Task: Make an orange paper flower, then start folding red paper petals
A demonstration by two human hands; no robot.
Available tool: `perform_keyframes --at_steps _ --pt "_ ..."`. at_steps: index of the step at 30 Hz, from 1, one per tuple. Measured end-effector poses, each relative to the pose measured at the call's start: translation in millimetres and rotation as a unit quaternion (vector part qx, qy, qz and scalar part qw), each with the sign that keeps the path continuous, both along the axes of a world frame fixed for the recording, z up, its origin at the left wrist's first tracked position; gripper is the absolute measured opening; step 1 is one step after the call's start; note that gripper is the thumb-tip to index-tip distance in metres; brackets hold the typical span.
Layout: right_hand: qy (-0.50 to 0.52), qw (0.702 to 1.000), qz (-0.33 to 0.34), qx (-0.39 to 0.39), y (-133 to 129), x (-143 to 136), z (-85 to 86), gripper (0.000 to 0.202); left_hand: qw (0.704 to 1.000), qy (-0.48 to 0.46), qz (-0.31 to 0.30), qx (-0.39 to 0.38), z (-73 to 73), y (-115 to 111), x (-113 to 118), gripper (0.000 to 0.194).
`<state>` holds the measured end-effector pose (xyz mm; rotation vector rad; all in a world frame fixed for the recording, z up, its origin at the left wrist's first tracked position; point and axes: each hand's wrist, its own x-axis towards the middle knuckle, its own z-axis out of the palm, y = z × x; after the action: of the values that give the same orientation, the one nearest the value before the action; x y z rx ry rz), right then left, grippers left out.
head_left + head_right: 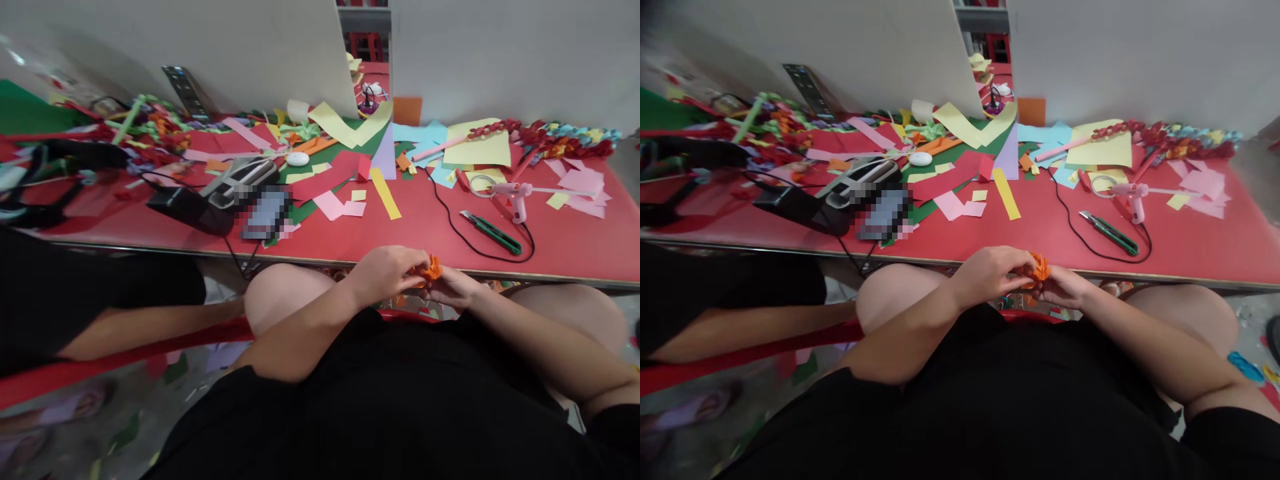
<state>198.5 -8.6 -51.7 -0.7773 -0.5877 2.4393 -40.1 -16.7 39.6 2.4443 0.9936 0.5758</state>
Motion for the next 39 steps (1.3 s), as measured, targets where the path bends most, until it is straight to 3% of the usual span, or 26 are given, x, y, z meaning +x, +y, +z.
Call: perform_keyframes --at_steps 9,13,17,20,24,26,31,39 --pt "-0.002 1.000 -0.024 0.009 2 6 -1.3 0.032 0.990 -0.135 -0.012 -0.046 0.9 5 -2 0.013" --pt "-0.009 0.999 -0.040 0.014 7 7 6.2 0.031 0.978 -0.205 0.011 -0.035 -14.8 20 -4 0.018" --pt "-0.044 0.994 -0.090 0.052 24 14 17.2 0.030 0.961 -0.252 0.104 -0.037 -32.5 41 -6 0.023" --pt "-0.112 0.968 -0.162 0.153 41 26 23.0 0.032 0.966 -0.197 0.152 -0.066 -38.8 45 -5 0.023" --pt "-0.246 0.875 -0.221 0.353 61 42 19.5 0.038 0.987 -0.053 0.150 -0.036 -53.8 38 1 0.017" --pt "-0.264 0.853 -0.230 0.387 68 47 14.5 0.043 0.989 0.007 0.150 -0.003 -67.8 35 4 0.017" --pt "-0.275 0.832 -0.238 0.419 74 50 6.4 0.052 0.979 0.053 0.180 0.081 -98.6 37 10 0.019" --pt "-0.263 0.833 -0.230 0.429 67 52 4.8 0.051 0.973 0.085 0.159 0.145 -111.9 35 6 0.021"
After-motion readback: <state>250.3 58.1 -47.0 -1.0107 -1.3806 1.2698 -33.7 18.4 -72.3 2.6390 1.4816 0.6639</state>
